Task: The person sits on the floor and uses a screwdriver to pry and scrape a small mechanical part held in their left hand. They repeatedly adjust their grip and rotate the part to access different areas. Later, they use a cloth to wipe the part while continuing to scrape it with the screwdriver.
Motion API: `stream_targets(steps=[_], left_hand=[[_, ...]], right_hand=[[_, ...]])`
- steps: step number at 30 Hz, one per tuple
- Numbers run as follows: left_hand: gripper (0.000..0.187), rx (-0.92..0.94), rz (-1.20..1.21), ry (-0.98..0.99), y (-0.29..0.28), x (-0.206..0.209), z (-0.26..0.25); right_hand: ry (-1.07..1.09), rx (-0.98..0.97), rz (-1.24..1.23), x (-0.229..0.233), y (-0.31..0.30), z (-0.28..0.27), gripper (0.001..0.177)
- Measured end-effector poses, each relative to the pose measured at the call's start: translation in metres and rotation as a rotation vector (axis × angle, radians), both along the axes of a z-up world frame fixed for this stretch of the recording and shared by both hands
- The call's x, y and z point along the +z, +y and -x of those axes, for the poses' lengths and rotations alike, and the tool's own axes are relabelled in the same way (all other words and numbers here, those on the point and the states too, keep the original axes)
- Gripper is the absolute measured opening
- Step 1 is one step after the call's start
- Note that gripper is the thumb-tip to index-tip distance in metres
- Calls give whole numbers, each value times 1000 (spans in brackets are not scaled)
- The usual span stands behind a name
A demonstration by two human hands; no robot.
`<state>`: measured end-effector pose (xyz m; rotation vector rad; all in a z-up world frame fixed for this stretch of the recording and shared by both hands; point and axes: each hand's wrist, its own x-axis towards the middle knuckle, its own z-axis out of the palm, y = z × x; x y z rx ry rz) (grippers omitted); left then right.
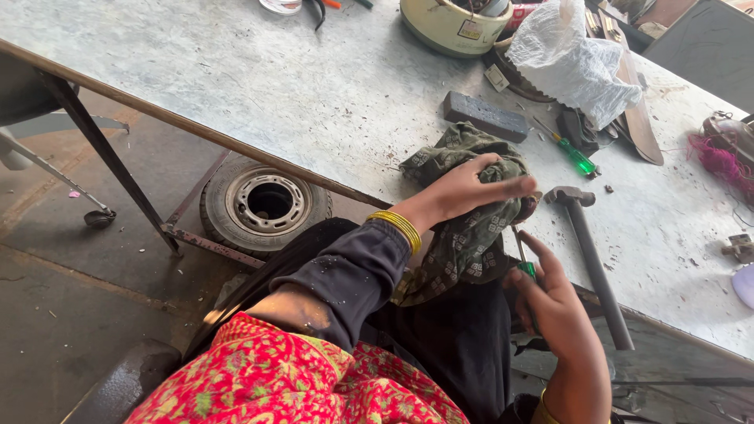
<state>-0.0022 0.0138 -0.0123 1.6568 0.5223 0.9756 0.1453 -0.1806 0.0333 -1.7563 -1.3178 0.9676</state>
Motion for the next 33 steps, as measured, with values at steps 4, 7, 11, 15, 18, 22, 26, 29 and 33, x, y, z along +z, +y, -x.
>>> stream_targets(steps=[4,7,11,15,18,22,26,29,33], left_hand=[[142,-35,-16,61,-3,4,10],[139,-44,35,18,-7,12,14],[136,88,-32,22,-13,9,4],[146,103,27,-12,-6,0,-10],[129,111,158,-103,2,-4,-11],[89,130,188,-104,7,2,-4],[76,16,228,-181,9,10,3],[75,-89,219,-128,16,17,7],[80,-182,274,-81,23,21,7]], right_hand=[[176,-6,-33,-4,2,-4,62],[197,1,-46,-5,3,-6,61],[207,-5,-69,-7,2,-3,60],[273,29,-116,-7,1,9,61],[293,27,-137,-13,0,28,62],[429,2,-160,-17,-4,50,66],[605,24,-125,-12,-14,54,71],[691,25,-100,-10,-20,51,73],[763,22,-96,-16,-21,40,72]])
